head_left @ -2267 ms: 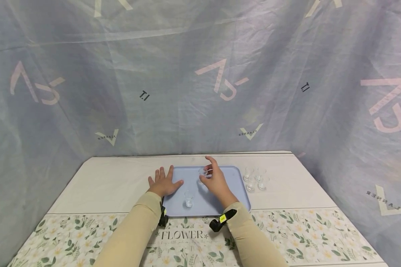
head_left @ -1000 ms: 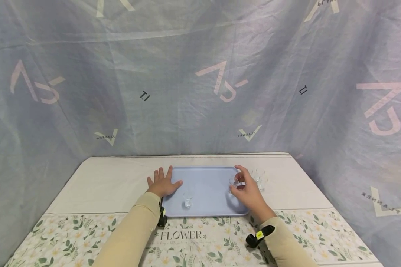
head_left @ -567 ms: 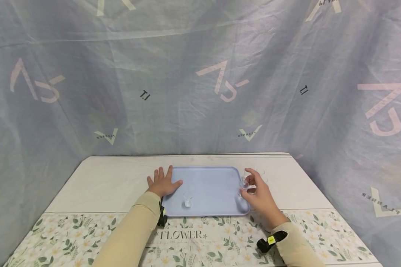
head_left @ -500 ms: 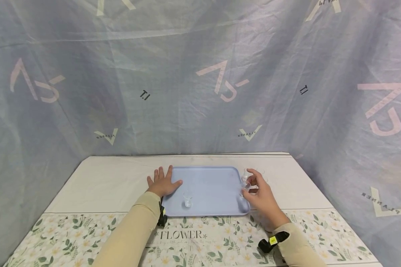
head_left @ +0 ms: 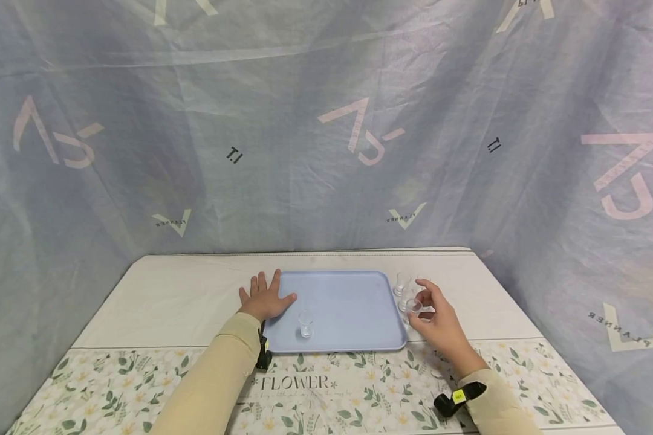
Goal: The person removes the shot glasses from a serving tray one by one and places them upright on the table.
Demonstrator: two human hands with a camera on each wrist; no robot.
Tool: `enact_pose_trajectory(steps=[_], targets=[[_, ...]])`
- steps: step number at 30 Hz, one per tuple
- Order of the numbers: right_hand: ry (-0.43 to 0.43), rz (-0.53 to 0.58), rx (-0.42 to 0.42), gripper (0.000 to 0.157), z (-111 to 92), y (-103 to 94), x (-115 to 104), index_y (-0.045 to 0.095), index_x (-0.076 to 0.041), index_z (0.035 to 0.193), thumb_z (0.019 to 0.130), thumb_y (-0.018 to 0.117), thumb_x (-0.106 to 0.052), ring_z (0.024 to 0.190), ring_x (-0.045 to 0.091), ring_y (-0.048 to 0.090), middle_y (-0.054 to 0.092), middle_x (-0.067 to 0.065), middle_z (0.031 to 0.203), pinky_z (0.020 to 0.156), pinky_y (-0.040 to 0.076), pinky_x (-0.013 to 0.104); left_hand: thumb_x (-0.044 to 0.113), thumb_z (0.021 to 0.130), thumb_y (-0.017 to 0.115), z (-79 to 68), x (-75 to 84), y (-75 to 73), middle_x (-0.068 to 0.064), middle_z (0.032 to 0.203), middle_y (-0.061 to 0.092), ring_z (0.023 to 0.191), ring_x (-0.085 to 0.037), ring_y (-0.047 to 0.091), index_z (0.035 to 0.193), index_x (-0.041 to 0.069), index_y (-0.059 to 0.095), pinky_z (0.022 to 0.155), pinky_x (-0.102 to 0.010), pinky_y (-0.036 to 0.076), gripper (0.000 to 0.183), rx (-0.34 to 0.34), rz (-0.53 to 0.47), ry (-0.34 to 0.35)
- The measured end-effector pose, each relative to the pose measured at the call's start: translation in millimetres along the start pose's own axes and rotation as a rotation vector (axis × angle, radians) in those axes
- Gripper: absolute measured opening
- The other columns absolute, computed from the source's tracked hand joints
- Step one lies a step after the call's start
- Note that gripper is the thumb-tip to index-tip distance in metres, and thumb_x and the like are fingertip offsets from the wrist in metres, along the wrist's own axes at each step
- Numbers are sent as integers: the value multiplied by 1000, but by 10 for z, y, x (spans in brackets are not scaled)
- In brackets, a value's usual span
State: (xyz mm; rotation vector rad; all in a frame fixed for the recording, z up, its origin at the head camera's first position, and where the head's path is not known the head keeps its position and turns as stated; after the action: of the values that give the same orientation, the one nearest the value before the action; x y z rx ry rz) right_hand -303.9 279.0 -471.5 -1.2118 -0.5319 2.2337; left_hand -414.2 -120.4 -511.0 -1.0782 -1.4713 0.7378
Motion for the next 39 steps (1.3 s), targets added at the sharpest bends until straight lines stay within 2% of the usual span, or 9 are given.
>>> enact_pose_trajectory(steps=[6, 14, 20, 30, 33, 36, 39], targets=[[29, 1, -26, 79, -33, 24, 58, 40, -8, 149, 81, 77, 7, 90, 21, 61, 57, 7, 103, 76, 59, 41, 67, 97, 44, 33, -30, 21, -27, 165, -11, 151, -47, -14, 165, 19, -1, 112, -71, -12, 94, 3, -17, 6], [12, -37, -30, 81, -47, 28, 136, 40, -10, 150, 80, 77, 5, 89, 21, 60, 56, 7, 103, 74, 59, 33, 65, 98, 45, 21, -12, -4, -28, 165, -11, 151, -47, -15, 164, 18, 0, 112, -71, -13, 94, 2, -22, 3], [33, -17, -37, 80, -52, 35, 175, 40, -7, 149, 80, 76, 7, 90, 24, 59, 55, 7, 103, 74, 59, 34, 65, 98, 46, -4, 5, -15, -28, 165, -11, 151, -47, -14, 165, 18, 0, 112, -71, -12, 94, 3, -21, 3], [48, -1, -46, 80, -65, 54, 199, 40, -13, 149, 80, 75, 8, 90, 19, 58, 55, 5, 102, 75, 58, 31, 67, 97, 45, -66, 34, -56, -28, 165, -10, 152, -46, -13, 165, 17, 2, 113, -70, -13, 94, 0, -25, -2], [54, -12, -54, 78, -68, 51, 195, 40, -12, 149, 82, 75, 6, 91, 19, 58, 55, 5, 104, 76, 58, 32, 66, 97, 46, -61, 30, -57, -29, 165, -9, 152, -47, -12, 165, 16, 3, 113, -70, -13, 94, 7, -29, 0], [37, -31, -53, 75, -72, 47, 183, 40, -9, 149, 83, 74, 4, 91, 19, 59, 55, 5, 104, 77, 59, 35, 65, 98, 44, -43, 13, -43, -28, 165, -12, 151, -46, -14, 165, 18, 0, 113, -70, -13, 93, -2, -28, -2], [-15, -63, -31, 72, -72, 30, 164, 43, -6, 148, 84, 74, 1, 91, 20, 60, 55, 6, 106, 77, 58, 39, 65, 98, 44, -47, 14, -38, -28, 165, -12, 151, -47, -14, 164, 17, 0, 112, -71, -14, 93, 1, -27, 3]])
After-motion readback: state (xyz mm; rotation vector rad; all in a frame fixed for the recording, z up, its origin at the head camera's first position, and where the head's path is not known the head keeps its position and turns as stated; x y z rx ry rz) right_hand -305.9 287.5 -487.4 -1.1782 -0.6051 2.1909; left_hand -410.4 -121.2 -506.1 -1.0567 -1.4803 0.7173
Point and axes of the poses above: each hand's wrist, its own z-axis towards the middle knuckle, its own y-axis out of the palm, x = y × z, the point moved 3 cm from there along z, towards the middle knuckle
